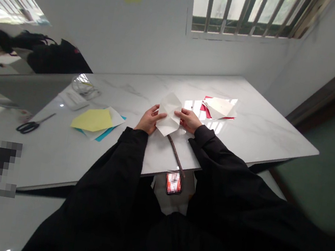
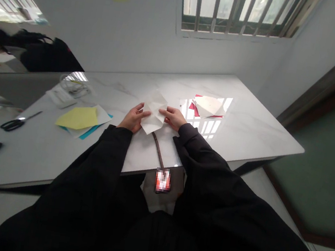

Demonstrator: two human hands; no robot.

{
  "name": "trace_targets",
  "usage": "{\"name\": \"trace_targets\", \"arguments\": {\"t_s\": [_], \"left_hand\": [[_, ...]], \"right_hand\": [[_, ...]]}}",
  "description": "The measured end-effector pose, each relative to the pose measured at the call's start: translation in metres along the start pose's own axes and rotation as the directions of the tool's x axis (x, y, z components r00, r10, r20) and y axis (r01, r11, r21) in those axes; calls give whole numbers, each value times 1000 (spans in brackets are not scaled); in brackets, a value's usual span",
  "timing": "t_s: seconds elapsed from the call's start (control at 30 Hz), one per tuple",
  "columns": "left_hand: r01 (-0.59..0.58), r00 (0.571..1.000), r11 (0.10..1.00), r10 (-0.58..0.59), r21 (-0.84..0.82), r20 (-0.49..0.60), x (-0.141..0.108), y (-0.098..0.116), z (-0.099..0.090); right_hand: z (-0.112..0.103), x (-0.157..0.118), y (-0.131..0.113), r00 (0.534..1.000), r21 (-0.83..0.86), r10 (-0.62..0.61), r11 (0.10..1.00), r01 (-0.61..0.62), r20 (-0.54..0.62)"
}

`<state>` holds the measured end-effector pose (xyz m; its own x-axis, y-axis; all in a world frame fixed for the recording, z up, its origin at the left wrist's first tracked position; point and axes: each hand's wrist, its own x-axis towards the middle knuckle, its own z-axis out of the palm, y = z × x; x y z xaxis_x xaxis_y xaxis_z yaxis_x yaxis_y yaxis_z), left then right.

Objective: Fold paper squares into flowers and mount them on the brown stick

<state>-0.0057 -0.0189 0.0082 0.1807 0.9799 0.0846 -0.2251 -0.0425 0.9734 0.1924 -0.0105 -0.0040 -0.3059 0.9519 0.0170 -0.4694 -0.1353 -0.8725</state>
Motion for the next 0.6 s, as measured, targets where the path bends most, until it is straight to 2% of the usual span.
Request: {"name": "trace_targets", "arguments": {"t_s": [0.6], "left_hand": [[-18,996,1000,17,11,85,6,-11,-11]], "right_hand": [[-8,10,10,998,-3,-58,998,58,-8]]}}
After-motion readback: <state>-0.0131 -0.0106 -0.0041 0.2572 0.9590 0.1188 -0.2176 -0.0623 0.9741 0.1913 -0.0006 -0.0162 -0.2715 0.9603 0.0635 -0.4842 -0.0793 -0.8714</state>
